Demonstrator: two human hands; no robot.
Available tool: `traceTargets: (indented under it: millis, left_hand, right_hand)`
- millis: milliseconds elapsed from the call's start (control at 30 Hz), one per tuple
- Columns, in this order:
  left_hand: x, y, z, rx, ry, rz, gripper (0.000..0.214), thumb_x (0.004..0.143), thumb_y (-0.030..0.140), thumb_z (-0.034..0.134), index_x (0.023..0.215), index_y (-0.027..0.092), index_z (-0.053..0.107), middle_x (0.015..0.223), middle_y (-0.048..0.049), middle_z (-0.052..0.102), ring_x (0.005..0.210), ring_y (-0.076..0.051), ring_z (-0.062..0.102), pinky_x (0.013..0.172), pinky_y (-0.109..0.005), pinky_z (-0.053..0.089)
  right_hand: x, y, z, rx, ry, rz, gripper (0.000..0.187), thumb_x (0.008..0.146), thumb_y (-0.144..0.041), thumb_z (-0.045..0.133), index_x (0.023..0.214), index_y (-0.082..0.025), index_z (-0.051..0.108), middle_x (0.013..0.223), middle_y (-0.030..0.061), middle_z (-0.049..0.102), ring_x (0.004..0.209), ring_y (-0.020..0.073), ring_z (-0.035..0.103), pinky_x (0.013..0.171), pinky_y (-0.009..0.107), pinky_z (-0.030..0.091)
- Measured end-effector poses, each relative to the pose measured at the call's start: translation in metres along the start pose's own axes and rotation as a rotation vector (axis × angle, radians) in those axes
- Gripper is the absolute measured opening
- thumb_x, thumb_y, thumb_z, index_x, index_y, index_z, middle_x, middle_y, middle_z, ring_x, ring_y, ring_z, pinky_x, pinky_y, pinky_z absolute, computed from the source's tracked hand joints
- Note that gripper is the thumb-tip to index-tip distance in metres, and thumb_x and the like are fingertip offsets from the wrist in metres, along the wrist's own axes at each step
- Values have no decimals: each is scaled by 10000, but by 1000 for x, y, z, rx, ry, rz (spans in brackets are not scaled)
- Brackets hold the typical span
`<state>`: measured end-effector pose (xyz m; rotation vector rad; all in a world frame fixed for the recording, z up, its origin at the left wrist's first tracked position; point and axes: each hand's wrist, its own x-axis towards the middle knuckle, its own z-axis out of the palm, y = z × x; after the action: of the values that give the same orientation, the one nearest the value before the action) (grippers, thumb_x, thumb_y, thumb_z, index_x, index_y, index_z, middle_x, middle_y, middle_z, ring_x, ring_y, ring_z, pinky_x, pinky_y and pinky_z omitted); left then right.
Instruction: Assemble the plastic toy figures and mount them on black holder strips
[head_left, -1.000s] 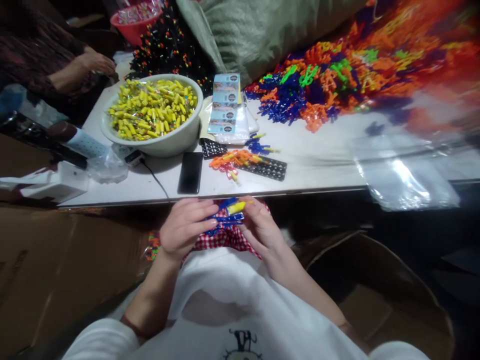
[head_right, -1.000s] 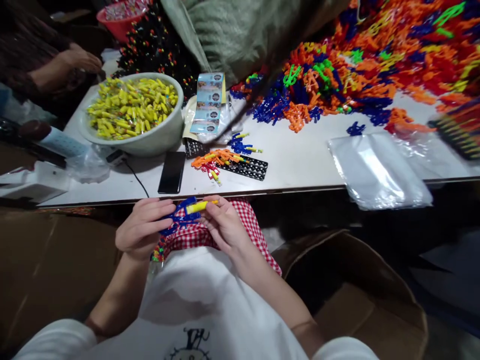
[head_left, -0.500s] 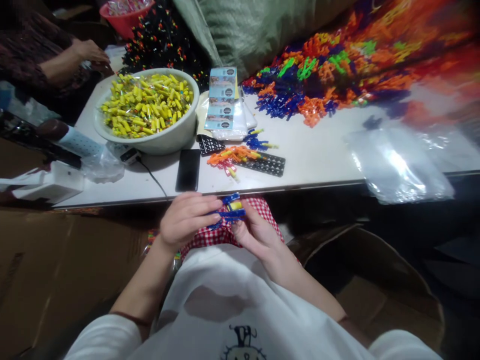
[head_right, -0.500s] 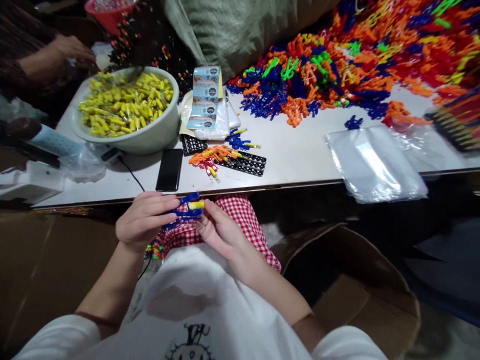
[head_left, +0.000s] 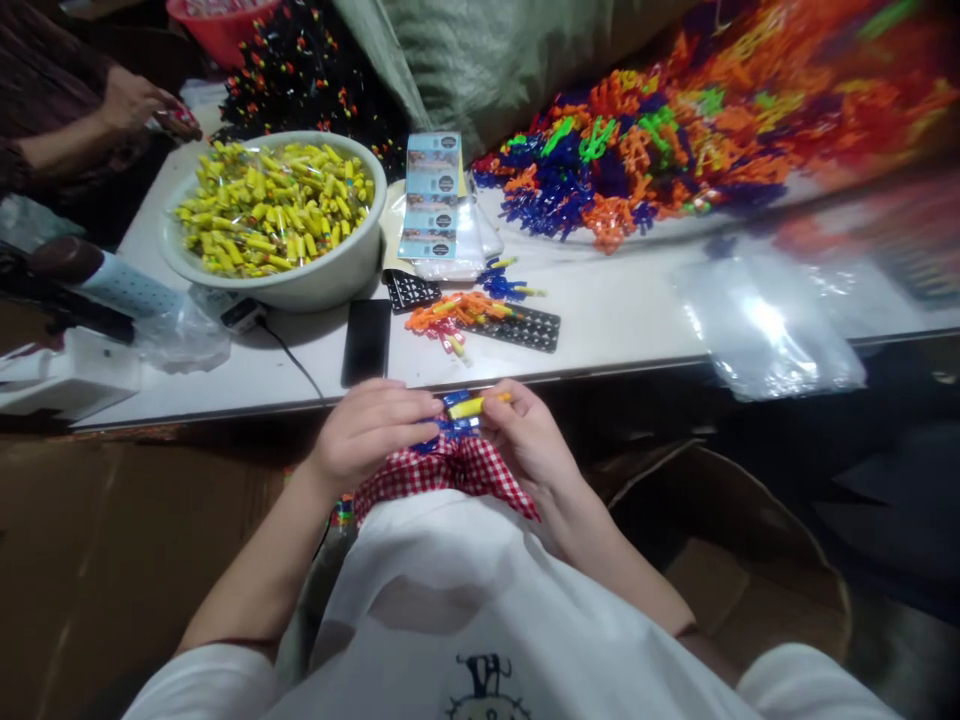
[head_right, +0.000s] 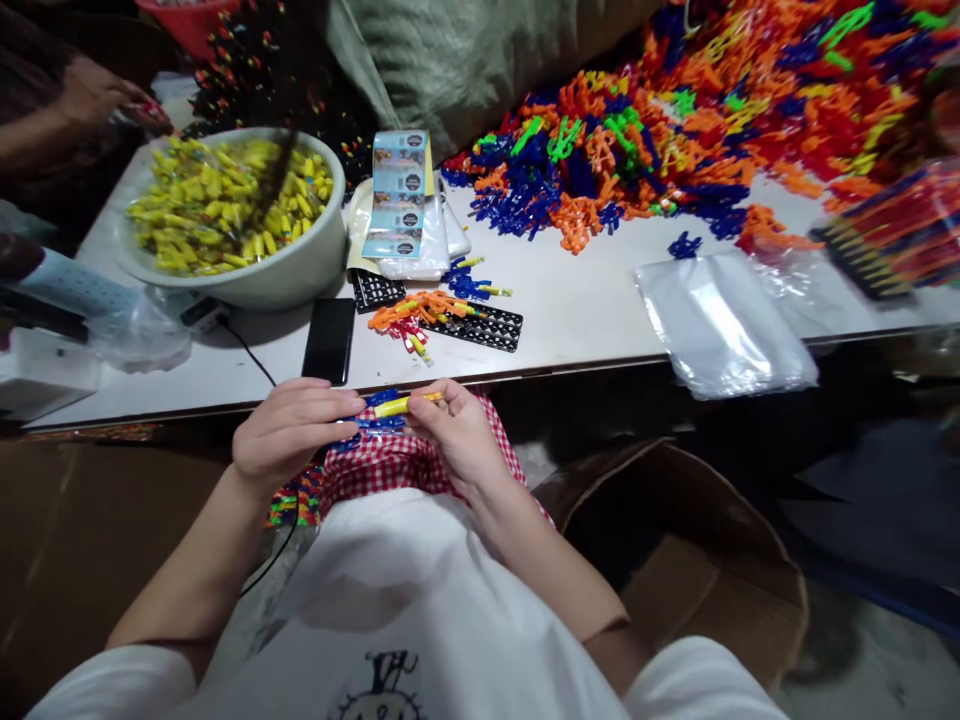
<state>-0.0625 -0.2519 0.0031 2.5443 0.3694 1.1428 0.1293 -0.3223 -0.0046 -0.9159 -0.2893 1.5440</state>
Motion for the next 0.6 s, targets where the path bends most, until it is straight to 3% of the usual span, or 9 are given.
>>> traceTargets:
  millis: [133, 233, 333, 400, 467, 533, 600]
  left_hand:
    - [-3, -6, 3, 21, -39, -20, 278, 840, 139, 518, 1057, 272, 630, 1054, -33, 679, 993, -160, 628, 928, -330, 436]
    - [-2, -9, 12, 110, -127, -132, 297, 839, 144, 503, 1090, 269, 600, 1160, -50, 627, 1162, -199, 518, 974, -372, 388]
    - [-2, -6, 29, 225, -4, -261, 417, 798, 148, 565, 1194, 269, 510, 1311, -71, 505, 1268, -244, 392, 998, -415, 358]
    - [-6, -1, 41, 234, 83, -298, 441, 797, 130, 556, 1211, 264, 481, 1347, -76, 459, 1266, -244, 385, 998, -413, 358]
    - [-13, 3, 48, 228, 74, -297, 395, 808, 115, 521, 1172, 268, 512, 1346, -64, 452, 1250, -234, 395, 990, -392, 365]
    - [-22, 1, 46, 250, 21, -283, 350, 811, 122, 506, 1122, 274, 559, 1340, -54, 455, 1237, -236, 403, 975, -378, 368]
    - [-25, -11, 33, 306, -8, -263, 331, 810, 143, 499, 1093, 288, 591, 1316, -45, 483, 1214, -246, 422, 963, -385, 364]
  right_hand:
    - [11, 2, -6, -28, 6, 21, 280, 558, -310, 802, 655, -184, 572, 580, -49, 603, 491, 66, 538, 515, 189, 465]
    - [33, 2, -14, -29, 29, -3, 292, 570, -326, 790, 697, -182, 570, 599, -41, 605, 515, 77, 552, 538, 206, 477]
    - [66, -10, -22, -123, 65, -122, 354, 615, -379, 745, 857, -202, 557, 673, -28, 618, 597, 109, 589, 614, 258, 502]
    - [94, -28, -32, -353, 100, -273, 465, 660, -424, 692, 1038, -221, 512, 871, 21, 645, 764, 147, 617, 724, 315, 503]
    - [124, -53, -49, -701, 207, -509, 540, 714, -438, 623, 1175, -220, 446, 1143, 88, 573, 995, 187, 566, 862, 365, 450]
    - [156, -84, -71, -1053, 414, -744, 532, 771, -405, 539, 1237, -184, 412, 1298, 133, 455, 1165, 217, 444, 976, 390, 347]
    - [187, -117, -97, -1318, 620, -757, 507, 821, -325, 432, 1284, -128, 369, 1333, 171, 406, 1235, 228, 360, 1015, 395, 278]
